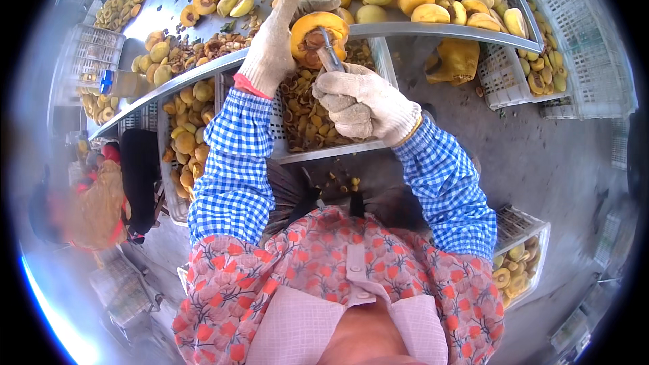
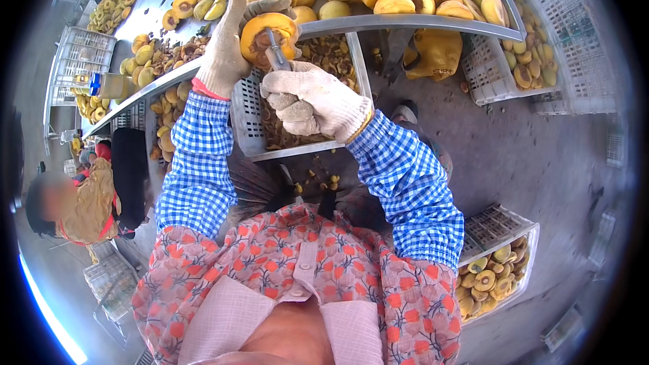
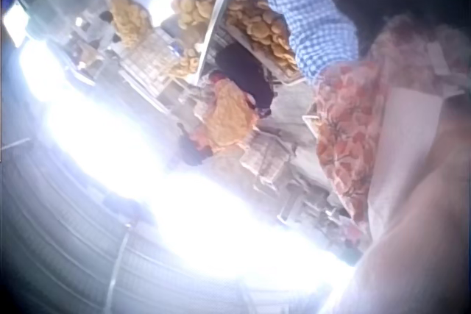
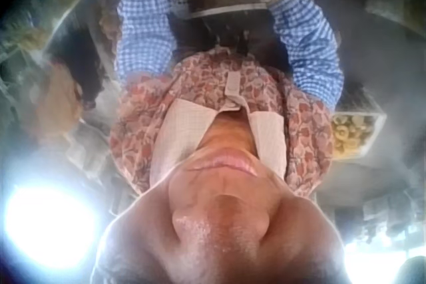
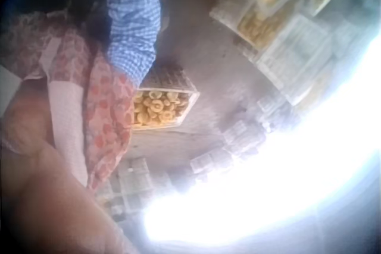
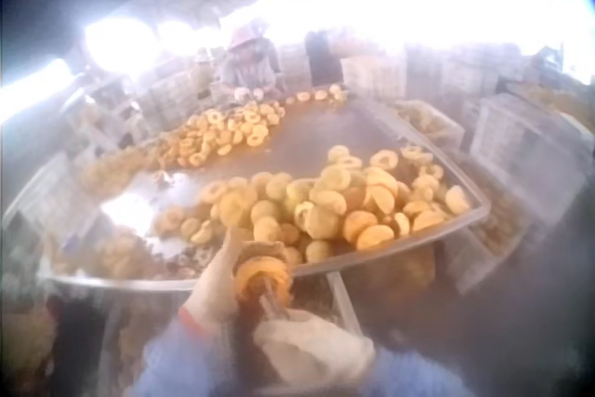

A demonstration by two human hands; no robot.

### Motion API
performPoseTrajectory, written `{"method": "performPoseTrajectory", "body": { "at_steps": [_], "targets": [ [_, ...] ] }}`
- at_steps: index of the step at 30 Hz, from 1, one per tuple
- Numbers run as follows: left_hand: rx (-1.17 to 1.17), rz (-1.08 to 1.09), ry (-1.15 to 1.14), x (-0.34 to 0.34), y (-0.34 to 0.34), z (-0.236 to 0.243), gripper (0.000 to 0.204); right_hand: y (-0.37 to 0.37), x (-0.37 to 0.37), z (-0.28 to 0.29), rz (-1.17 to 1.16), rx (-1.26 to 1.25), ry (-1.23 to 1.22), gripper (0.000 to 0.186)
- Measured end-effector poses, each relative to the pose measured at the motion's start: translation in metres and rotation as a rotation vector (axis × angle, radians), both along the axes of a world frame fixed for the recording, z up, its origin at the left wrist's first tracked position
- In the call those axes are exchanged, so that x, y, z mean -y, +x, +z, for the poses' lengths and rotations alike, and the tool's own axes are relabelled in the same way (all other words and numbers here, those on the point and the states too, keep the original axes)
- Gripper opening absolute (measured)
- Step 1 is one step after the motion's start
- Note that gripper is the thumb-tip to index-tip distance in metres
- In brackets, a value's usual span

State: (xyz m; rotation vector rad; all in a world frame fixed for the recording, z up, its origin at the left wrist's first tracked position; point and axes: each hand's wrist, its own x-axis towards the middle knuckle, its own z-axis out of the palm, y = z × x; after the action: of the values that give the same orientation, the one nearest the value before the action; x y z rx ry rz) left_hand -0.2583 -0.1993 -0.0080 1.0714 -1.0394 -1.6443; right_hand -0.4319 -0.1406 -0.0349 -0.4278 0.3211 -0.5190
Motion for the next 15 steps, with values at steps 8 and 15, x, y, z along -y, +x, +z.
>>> {"method": "performPoseTrajectory", "body": {
  "at_steps": [8, 15],
  "targets": [
    [0.561, 0.097, 0.041, 0.016, 0.013, -0.008, 0.059, 0.008, -0.004, -0.005, 0.070, 0.044, 0.104, 0.013],
    [-0.055, 0.304, 0.294, 0.005, 0.007, -0.008, 0.051, 0.010, -0.016, -0.003, 0.094, -0.092, -0.193, 0.023]
  ]
}}
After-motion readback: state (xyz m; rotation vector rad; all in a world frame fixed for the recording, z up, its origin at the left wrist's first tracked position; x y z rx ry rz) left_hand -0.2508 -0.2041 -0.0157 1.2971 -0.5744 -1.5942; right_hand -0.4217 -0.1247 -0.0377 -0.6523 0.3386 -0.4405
